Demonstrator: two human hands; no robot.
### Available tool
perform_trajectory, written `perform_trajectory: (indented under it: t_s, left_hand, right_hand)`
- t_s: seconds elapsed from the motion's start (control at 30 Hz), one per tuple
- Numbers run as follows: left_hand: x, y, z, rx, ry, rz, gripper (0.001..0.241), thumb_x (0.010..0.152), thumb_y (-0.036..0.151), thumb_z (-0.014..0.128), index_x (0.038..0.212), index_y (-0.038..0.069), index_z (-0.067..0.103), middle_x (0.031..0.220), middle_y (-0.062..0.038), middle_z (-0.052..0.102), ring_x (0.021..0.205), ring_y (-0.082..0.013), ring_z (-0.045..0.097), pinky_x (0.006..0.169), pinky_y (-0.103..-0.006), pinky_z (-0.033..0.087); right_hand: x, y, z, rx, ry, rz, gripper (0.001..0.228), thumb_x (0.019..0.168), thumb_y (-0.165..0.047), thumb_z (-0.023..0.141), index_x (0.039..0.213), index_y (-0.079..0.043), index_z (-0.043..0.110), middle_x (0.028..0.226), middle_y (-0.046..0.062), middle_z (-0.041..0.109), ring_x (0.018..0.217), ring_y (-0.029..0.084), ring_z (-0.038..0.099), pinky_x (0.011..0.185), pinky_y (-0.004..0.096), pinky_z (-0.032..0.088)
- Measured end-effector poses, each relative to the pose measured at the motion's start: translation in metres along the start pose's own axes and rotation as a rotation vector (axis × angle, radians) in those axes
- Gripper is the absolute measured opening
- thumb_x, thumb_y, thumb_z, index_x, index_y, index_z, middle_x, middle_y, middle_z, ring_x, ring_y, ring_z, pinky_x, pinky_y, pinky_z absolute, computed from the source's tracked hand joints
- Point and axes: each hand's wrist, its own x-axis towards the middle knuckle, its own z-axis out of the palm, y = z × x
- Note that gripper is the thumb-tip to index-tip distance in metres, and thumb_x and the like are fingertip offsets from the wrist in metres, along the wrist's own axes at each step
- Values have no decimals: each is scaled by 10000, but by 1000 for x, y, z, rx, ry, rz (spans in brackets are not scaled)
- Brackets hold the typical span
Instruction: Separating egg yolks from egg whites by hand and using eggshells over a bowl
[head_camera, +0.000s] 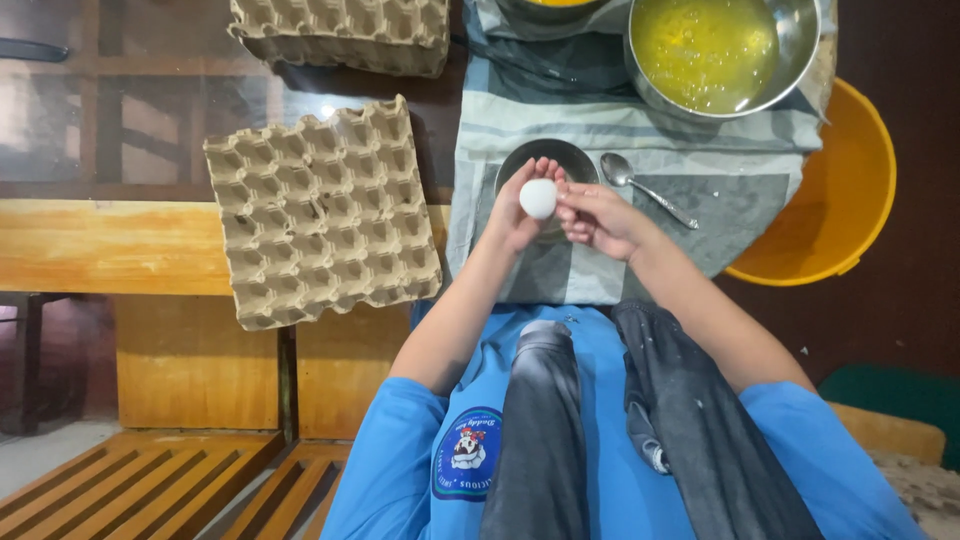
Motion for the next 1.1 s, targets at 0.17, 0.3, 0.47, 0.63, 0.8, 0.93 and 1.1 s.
perform_trajectory:
  t_s: [0.17, 0.3, 0.47, 0.63, 0.8, 0.93, 1.1]
  left_hand:
    - [-4, -4, 8, -28, 27, 13, 238, 1042, 224, 577, 1038, 69, 758, 996, -115, 787, 945, -249, 774, 849, -369, 656]
    - [3, -7, -4, -59, 101, -27, 332, 1005, 272, 674, 1227, 27, 649, 1145, -166, 677, 1032, -312, 726, 886, -415, 652]
    - [-16, -5, 22, -97, 117, -18, 428, 1018, 251, 667, 1300, -37, 523, 1192, -192, 542, 1037, -357, 683, 841, -419, 661]
    - [-2, -7, 5, -58, 106, -3, 338, 1015, 238, 655, 1232, -18, 622, 1158, -185, 604, 1020, -350, 695, 807, -405, 664]
    - [9, -3, -13, -15, 65, 2, 246, 1019, 221, 645, 1186, 48, 698, 1131, -134, 688, 1014, -298, 729, 831, -365, 650]
    - [-1, -7, 0, -58, 55, 27, 189, 1026, 161, 615, 1079, 38, 749, 1058, -136, 764, 1006, -250, 749, 900, -349, 637]
    - [17, -4, -25, -31, 100, 21, 179, 1014, 183, 637, 1072, 62, 753, 1051, -102, 771, 972, -241, 759, 872, -370, 648]
  right_hand:
    - [-15, -27, 15, 183, -37, 69, 82, 1051, -159, 552, 1033, -88, 589, 717, -103, 427, 555, -7, 414, 481, 142, 323]
    - [-9, -25, -2, 293, -41, 94, 97, 1042, -186, 553, 962, -133, 556, 732, -122, 356, 582, 0, 368, 494, 146, 303]
    - [-20, -39, 17, 347, 12, 22, 112, 1038, -181, 577, 946, -127, 544, 724, -120, 356, 570, 0, 371, 493, 152, 322]
    - [-15, -20, 13, -165, 111, -271, 71, 1074, -146, 531, 1126, -109, 562, 660, -3, 479, 518, 69, 439, 450, 188, 371]
    - [-27, -6, 20, -1384, 399, -823, 132, 1025, -222, 685, 1125, -178, 757, 725, 21, 712, 657, 187, 685, 562, 270, 524]
    - [-26, 15, 10, -1754, 316, -1110, 114, 957, -132, 724, 1062, -95, 749, 893, 102, 757, 790, 240, 737, 625, 329, 596]
    - [-33, 7, 14, -1795, 320, -1151, 86, 968, -139, 727, 1032, -82, 733, 856, 95, 743, 761, 231, 732, 599, 323, 590]
